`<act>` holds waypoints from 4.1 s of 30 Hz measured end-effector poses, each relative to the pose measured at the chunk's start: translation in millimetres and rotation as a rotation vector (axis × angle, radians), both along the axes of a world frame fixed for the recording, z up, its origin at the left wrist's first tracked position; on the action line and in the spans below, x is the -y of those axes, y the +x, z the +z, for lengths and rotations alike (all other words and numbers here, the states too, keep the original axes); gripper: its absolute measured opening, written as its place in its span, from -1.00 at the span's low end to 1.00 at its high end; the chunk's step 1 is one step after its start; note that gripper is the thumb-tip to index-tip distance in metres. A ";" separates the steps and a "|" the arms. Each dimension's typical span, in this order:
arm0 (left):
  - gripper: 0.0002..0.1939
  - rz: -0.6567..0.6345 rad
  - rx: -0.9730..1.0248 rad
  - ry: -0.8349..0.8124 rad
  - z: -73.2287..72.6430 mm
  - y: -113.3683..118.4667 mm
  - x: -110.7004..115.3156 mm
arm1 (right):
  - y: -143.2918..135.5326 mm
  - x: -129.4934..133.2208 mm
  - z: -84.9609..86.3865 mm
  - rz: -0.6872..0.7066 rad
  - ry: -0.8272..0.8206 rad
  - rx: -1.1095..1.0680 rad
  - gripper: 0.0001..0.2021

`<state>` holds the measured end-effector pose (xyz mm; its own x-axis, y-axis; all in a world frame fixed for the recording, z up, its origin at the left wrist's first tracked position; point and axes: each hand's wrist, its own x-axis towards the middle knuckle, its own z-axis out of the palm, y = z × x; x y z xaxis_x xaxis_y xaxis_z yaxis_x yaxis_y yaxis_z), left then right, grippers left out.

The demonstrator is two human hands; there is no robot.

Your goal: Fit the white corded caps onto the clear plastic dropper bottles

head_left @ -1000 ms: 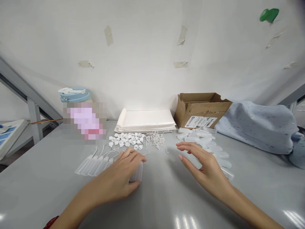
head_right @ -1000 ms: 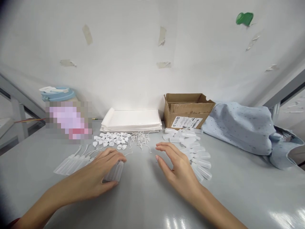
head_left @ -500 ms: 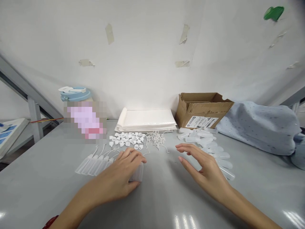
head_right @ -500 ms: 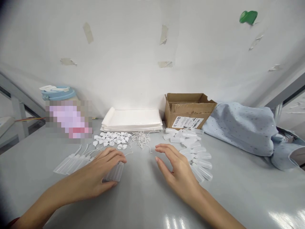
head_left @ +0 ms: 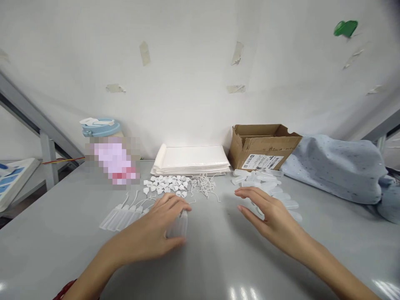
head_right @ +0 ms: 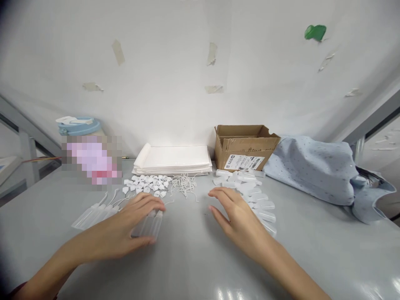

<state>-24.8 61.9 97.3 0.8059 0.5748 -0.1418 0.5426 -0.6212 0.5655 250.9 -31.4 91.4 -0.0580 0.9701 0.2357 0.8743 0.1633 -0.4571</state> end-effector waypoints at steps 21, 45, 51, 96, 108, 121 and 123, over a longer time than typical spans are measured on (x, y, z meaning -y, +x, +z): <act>-0.80 -0.185 -0.016 0.492 -5.1 85.0 -40.9 | 28.3 -5.6 11.7 -0.095 -0.307 0.521 -0.58; -0.72 0.575 0.551 -0.373 11.2 66.2 -56.2 | 44.7 -15.5 -5.1 -0.055 -0.285 0.504 -0.46; -0.73 0.484 0.618 -0.261 16.3 72.4 -69.6 | 36.5 -17.5 -5.7 -0.083 -0.314 0.580 -0.50; -0.87 0.399 0.544 0.055 9.7 71.1 -62.0 | -38.4 -105.2 9.3 0.022 -0.090 -0.812 -0.80; -0.89 0.479 0.539 0.167 13.9 71.3 -59.1 | -35.4 -108.4 5.7 0.022 -0.025 -0.671 -0.86; -0.91 0.446 0.523 0.128 30.1 65.4 -40.5 | 18.6 -65.8 47.6 0.065 -0.076 -0.057 -0.83; -0.91 0.419 0.499 0.122 29.2 65.0 -35.0 | 30.1 -55.8 34.9 0.033 -0.155 0.150 -0.79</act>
